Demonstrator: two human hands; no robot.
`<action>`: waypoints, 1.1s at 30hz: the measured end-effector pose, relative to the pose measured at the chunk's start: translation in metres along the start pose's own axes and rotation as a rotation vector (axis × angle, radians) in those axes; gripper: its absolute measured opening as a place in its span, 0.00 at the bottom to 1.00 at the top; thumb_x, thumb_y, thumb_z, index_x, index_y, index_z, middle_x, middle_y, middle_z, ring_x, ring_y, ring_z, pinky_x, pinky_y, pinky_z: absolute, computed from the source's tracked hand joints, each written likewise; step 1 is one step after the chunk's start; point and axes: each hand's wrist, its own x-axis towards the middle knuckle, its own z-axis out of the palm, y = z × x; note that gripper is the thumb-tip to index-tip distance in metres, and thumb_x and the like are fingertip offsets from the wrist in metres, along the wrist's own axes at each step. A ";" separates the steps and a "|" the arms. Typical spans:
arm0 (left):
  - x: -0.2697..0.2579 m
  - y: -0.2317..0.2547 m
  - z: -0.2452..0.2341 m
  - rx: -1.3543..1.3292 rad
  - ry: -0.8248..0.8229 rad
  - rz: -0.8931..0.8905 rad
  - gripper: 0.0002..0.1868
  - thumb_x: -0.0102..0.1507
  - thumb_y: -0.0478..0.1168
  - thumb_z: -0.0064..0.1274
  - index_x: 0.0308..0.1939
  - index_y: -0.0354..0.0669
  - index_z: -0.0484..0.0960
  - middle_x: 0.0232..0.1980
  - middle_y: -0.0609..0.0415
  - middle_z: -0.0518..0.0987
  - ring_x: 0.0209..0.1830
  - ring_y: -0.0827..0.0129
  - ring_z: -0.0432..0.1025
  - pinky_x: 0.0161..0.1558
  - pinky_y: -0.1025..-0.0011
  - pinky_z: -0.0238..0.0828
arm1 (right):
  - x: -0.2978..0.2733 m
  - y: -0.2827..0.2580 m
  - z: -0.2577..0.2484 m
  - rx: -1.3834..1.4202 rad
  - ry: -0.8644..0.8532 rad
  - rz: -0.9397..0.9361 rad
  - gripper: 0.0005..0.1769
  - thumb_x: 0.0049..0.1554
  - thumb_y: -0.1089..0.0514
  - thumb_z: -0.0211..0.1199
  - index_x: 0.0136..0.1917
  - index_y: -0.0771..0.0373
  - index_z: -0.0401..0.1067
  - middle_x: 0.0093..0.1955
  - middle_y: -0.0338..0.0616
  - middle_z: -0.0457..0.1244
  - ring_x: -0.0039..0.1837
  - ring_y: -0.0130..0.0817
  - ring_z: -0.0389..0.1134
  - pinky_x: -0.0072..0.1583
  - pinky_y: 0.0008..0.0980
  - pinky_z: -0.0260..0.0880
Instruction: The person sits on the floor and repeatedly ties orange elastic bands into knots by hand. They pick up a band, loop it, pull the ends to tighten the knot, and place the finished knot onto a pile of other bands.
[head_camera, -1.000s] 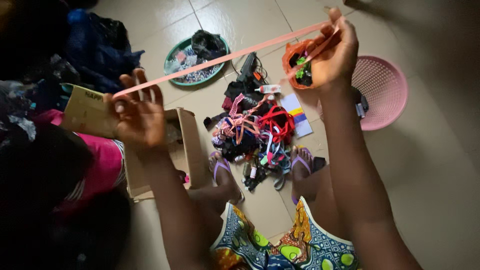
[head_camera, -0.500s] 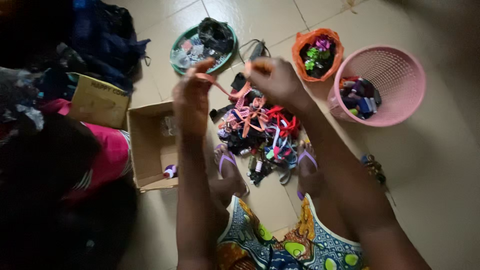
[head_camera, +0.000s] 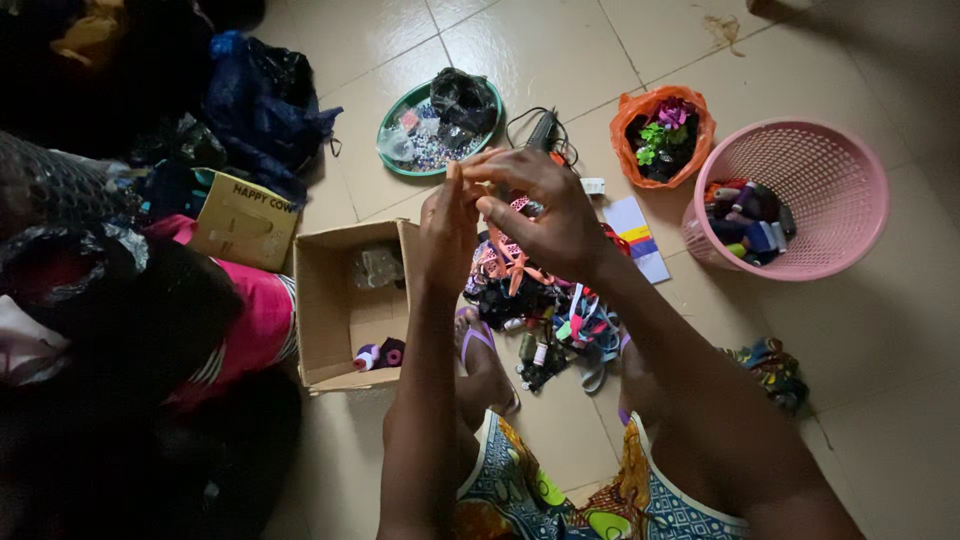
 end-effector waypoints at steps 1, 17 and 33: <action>0.000 0.000 0.002 -0.009 -0.005 0.005 0.30 0.79 0.51 0.34 0.68 0.23 0.72 0.57 0.44 0.80 0.57 0.66 0.73 0.61 0.70 0.67 | 0.000 0.000 0.001 0.035 -0.007 0.051 0.14 0.62 0.64 0.64 0.61 0.65 0.75 0.64 0.49 0.68 0.65 0.38 0.70 0.65 0.35 0.72; 0.005 -0.002 0.004 -0.072 -0.173 0.053 0.31 0.77 0.52 0.37 0.70 0.24 0.68 0.63 0.37 0.78 0.63 0.57 0.74 0.66 0.61 0.72 | -0.008 0.016 0.008 0.379 -0.003 0.314 0.10 0.64 0.62 0.63 0.58 0.67 0.74 0.63 0.42 0.64 0.60 0.28 0.70 0.62 0.29 0.74; 0.007 -0.017 -0.018 -0.384 -0.053 -0.042 0.30 0.75 0.54 0.41 0.62 0.27 0.76 0.62 0.40 0.79 0.60 0.60 0.73 0.67 0.60 0.69 | -0.005 0.001 0.007 -0.141 0.083 0.177 0.15 0.58 0.65 0.71 0.58 0.63 0.76 0.44 0.46 0.66 0.44 0.36 0.68 0.47 0.34 0.68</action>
